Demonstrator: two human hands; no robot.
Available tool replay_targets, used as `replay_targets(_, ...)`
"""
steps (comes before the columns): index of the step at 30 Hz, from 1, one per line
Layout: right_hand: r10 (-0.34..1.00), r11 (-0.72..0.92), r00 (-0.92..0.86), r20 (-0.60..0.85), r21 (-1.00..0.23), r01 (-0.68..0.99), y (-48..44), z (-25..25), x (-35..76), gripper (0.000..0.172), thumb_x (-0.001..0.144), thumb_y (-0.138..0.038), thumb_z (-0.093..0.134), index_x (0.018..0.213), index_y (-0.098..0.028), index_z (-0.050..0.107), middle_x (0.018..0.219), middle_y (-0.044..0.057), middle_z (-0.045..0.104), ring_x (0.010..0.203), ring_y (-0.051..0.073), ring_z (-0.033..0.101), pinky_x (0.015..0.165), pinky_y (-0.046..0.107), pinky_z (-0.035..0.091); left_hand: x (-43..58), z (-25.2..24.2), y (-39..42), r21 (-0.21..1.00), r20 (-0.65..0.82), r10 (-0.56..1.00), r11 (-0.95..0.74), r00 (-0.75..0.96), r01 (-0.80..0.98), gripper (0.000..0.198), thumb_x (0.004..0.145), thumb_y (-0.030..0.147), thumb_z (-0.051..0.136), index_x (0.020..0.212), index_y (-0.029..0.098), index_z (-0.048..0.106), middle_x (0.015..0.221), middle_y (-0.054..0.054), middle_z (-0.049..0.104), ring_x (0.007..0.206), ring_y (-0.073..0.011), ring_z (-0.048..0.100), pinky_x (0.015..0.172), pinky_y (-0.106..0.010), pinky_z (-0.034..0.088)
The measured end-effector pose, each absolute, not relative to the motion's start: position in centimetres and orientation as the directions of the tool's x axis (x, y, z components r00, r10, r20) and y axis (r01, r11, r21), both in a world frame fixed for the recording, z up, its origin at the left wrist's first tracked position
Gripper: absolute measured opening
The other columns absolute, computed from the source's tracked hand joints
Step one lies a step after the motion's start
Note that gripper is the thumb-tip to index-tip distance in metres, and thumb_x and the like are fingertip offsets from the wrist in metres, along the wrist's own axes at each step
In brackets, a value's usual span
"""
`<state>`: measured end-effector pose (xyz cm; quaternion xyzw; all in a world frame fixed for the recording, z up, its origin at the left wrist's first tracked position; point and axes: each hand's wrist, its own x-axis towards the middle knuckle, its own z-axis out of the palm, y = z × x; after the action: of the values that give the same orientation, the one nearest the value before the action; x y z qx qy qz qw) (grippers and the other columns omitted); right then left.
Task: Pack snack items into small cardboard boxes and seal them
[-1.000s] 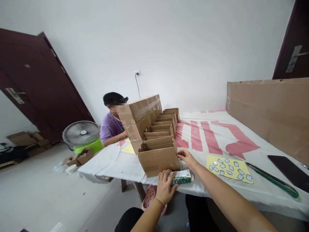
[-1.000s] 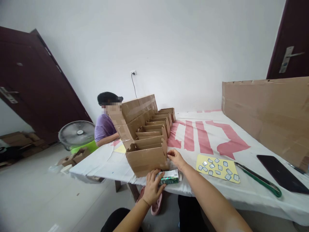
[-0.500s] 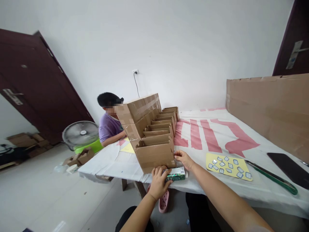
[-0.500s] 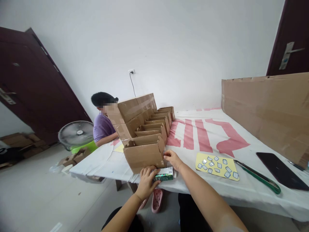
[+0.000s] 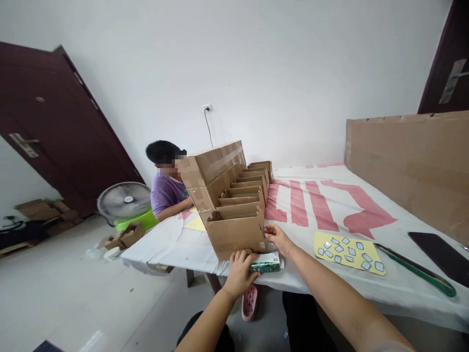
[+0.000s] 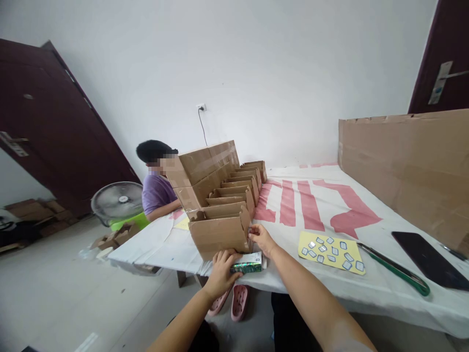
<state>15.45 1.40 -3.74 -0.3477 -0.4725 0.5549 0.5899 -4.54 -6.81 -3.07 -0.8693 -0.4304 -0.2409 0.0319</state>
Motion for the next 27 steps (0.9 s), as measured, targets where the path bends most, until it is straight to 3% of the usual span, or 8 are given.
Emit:
replay_targets(4,0.978,0.169,-0.065,0.201,-0.93,-0.326,1.4,-3.6,15.4,0.044,0.054,-0.036,0.081,0.092,-0.024,0.062,0.078,-0.003,0.06,0.078,0.017,0.057,0.078,0.034,0.044,-4.6,-3.1,-6.7,0.16,0.444,0.736,-0.627,0.512,0.763,0.039,0.08,0.046,0.064,0.114,0.026,0.059,0.112,-0.007,0.056,0.104,-0.0276,0.049,0.093,-0.046,0.035)
replay_targets(10,0.972,0.2,-0.057,0.227,-0.933,-0.299,1.4,-3.7,15.4,0.035,0.055,-0.038,0.081,0.077,-0.022,0.059,0.074,-0.004,0.06,0.076,0.015,0.056,0.082,0.034,0.043,-4.7,-3.2,-6.7,0.144,0.457,0.729,-0.625,0.509,0.767,0.038,0.08,0.045,0.065,0.113,0.026,0.06,0.111,-0.007,0.056,0.102,-0.0273,0.049,0.089,-0.043,0.039)
replay_targets(14,0.972,0.221,-0.016,0.234,-0.938,-0.268,1.9,-3.9,15.4,0.037,0.056,-0.036,0.08,0.083,-0.023,0.058,0.082,-0.003,0.062,0.081,0.015,0.056,0.083,0.032,0.043,-4.7,-3.0,-6.7,0.149,0.446,0.73,-0.632,0.518,0.761,0.038,0.08,0.045,0.065,0.113,0.026,0.06,0.112,-0.007,0.056,0.103,-0.0272,0.049,0.09,-0.043,0.038)
replay_targets(22,0.982,0.181,-0.033,0.187,-0.976,-0.124,3.7,-4.8,14.8,0.021,0.088,-0.036,0.062,0.088,-0.015,0.06,0.079,-0.001,0.061,0.068,0.012,0.057,0.065,0.029,0.049,-4.7,-3.0,-6.8,0.176,0.424,0.753,-0.613,0.503,0.77,0.039,0.078,0.041,0.068,0.113,0.026,0.06,0.112,-0.007,0.056,0.102,-0.0274,0.048,0.088,-0.042,0.038)
replay_targets(27,0.978,0.202,-0.044,0.204,-0.978,-0.042,4.5,-4.7,15.2,0.017,0.09,-0.031,0.06,0.09,-0.014,0.061,0.083,-0.001,0.061,0.07,0.011,0.059,0.065,0.028,0.051,-4.7,-3.1,-6.8,0.221,0.388,0.776,-0.603,0.498,0.767,0.039,0.08,0.042,0.065,0.114,0.025,0.059,0.115,-0.007,0.054,0.105,-0.0282,0.046,0.09,-0.043,0.036)
